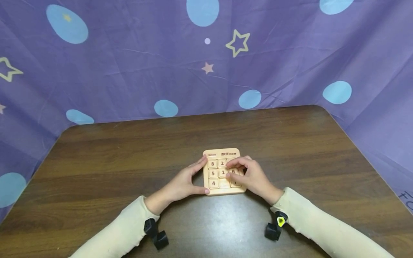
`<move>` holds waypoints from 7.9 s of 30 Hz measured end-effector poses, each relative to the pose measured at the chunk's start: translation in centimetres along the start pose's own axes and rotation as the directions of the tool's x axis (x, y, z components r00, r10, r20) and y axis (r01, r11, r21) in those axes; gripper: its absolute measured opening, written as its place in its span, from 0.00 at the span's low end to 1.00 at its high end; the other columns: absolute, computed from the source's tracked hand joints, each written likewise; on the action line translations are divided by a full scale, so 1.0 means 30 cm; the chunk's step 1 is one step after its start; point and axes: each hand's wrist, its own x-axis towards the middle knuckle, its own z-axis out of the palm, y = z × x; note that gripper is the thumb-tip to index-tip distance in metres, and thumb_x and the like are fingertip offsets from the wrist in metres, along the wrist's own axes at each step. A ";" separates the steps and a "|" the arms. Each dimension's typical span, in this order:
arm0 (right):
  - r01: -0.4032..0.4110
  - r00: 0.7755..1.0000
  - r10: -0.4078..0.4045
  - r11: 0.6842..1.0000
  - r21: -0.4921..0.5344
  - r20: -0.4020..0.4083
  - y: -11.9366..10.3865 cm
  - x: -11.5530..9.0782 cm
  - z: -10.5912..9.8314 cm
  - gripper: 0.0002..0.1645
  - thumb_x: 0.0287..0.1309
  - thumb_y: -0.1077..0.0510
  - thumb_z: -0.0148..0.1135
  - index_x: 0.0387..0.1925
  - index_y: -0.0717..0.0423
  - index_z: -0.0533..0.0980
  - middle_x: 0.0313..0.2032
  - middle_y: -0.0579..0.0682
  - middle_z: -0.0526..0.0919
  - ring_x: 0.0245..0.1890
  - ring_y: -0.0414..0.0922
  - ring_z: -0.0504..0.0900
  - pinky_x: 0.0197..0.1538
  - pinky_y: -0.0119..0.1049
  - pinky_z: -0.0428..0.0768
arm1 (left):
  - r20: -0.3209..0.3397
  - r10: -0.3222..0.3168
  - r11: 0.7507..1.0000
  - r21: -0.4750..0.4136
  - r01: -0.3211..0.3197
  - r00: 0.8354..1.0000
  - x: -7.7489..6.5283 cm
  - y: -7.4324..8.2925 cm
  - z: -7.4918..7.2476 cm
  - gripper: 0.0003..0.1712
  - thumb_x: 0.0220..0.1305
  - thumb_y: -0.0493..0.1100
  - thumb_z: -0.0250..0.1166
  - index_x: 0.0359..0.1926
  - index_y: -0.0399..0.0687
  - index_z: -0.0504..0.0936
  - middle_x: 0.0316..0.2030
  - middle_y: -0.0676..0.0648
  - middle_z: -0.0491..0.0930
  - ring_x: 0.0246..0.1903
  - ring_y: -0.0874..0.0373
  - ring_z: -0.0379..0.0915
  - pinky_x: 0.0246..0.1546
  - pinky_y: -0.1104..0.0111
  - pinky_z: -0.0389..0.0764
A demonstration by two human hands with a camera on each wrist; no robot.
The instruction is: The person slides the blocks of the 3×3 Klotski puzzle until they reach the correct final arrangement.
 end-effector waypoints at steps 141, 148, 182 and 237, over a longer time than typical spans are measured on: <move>0.070 0.995 -0.061 0.990 -0.125 0.075 -0.037 0.009 0.071 0.14 0.40 0.60 0.75 0.34 0.48 0.85 0.28 0.44 0.72 0.32 0.39 0.66 0.34 0.31 0.68 | -0.020 -0.005 1.000 0.024 0.006 1.000 -0.002 0.003 0.002 0.55 0.43 0.42 0.76 0.69 0.37 0.57 0.72 0.45 0.49 0.70 0.46 0.44 0.69 0.51 0.48; 0.067 0.994 -0.057 0.992 -0.106 0.098 -0.030 0.003 0.070 0.13 0.38 0.60 0.76 0.31 0.47 0.84 0.29 0.43 0.72 0.32 0.38 0.66 0.34 0.30 0.68 | -0.021 -0.004 1.000 0.021 0.004 1.000 -0.002 0.000 0.005 0.54 0.43 0.42 0.76 0.69 0.36 0.57 0.72 0.45 0.50 0.70 0.47 0.45 0.69 0.51 0.48; 0.027 0.999 -0.027 1.000 0.011 0.045 -0.020 0.032 0.047 0.14 0.41 0.61 0.74 0.36 0.52 0.84 0.35 0.47 0.80 0.39 0.42 0.72 0.44 0.32 0.73 | -0.023 -0.012 0.999 0.030 0.013 1.000 0.001 0.001 0.000 0.55 0.43 0.43 0.77 0.70 0.38 0.56 0.72 0.46 0.50 0.70 0.47 0.44 0.69 0.52 0.48; 0.119 0.986 -0.111 0.991 -0.062 0.120 -0.003 0.083 0.063 0.11 0.40 0.61 0.74 0.32 0.51 0.86 0.32 0.42 0.82 0.40 0.41 0.68 0.43 0.35 0.68 | -0.009 0.004 1.000 0.003 -0.004 1.000 0.007 -0.006 -0.001 0.56 0.43 0.42 0.77 0.70 0.37 0.56 0.71 0.44 0.50 0.70 0.47 0.45 0.69 0.52 0.48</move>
